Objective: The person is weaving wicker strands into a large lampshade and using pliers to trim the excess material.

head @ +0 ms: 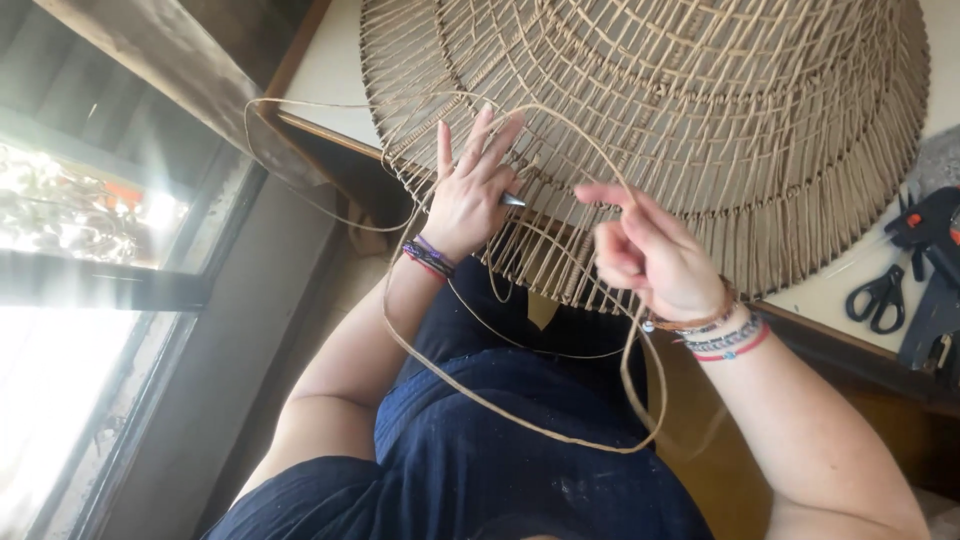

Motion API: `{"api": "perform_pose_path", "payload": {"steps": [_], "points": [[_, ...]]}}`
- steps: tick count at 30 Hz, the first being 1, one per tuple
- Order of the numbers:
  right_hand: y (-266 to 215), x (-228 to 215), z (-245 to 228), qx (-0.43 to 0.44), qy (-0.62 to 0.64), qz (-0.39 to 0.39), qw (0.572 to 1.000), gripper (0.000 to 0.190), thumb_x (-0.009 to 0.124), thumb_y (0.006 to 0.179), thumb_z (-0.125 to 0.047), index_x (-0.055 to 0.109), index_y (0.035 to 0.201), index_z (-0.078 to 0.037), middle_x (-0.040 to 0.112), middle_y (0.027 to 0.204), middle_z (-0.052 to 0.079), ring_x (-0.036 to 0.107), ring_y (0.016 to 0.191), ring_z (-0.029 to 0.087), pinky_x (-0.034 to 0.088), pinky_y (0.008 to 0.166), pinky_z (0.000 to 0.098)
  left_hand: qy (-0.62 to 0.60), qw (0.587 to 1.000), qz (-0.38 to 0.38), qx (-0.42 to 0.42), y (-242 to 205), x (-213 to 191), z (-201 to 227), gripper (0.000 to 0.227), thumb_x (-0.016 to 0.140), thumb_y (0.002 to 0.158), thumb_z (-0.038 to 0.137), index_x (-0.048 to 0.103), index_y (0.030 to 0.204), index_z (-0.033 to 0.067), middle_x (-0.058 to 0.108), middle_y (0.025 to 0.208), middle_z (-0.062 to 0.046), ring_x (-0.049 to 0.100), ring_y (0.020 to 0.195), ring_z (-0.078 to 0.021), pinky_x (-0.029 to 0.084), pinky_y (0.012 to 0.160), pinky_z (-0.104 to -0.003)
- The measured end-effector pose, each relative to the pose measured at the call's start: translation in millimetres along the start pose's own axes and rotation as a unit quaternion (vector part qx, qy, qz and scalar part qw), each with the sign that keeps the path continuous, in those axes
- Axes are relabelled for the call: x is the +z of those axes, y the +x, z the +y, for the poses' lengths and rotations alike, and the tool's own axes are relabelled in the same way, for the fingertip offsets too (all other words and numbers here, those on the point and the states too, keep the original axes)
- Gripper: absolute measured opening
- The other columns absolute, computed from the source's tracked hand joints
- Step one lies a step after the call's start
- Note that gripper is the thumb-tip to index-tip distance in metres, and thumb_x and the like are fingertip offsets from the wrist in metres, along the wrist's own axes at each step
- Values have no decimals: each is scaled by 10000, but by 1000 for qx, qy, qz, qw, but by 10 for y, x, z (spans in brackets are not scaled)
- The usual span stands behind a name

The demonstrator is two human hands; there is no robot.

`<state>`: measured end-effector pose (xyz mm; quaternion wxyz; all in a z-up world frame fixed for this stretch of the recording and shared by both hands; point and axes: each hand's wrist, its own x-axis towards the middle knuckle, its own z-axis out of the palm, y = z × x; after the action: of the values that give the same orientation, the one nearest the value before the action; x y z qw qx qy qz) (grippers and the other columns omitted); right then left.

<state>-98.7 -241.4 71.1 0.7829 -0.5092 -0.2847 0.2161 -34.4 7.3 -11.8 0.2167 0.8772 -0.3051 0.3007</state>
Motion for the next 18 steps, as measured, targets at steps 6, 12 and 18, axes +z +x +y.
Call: {"api": "perform_pose_path", "payload": {"steps": [6, 12, 18], "points": [[-1053, -484, -30, 220, -562, -74, 794, 458, 383, 1063, -271, 795, 986, -86, 813, 914, 165, 787, 890, 328, 623, 831, 464, -84, 996, 11, -17, -98, 237, -344, 203, 611, 1047, 343, 621, 889, 215, 656, 1191, 76, 707, 1008, -186, 556, 854, -315], [-1262, -633, -487, 545, -636, 13, 546, 806, 151, 1043, -500, 869, 840, -194, 853, 897, -25, 815, 842, 132, 492, 1110, 311, -197, 977, 1, -86, 76, -177, -125, 140, 534, 1047, 130, 566, 945, 40, 569, 984, -108, 603, 753, -352, 486, 648, -440], [-1007, -353, -524, 174, -842, 1, 511, 201, 604, 988, -325, 756, 966, -195, 632, 940, -26, 651, 688, 185, 586, 743, 402, -251, 956, -122, 88, 229, -170, -147, 84, 594, 1017, 142, 650, 965, 106, 673, 879, -63, 664, 810, -292, 563, 758, -435]]}}
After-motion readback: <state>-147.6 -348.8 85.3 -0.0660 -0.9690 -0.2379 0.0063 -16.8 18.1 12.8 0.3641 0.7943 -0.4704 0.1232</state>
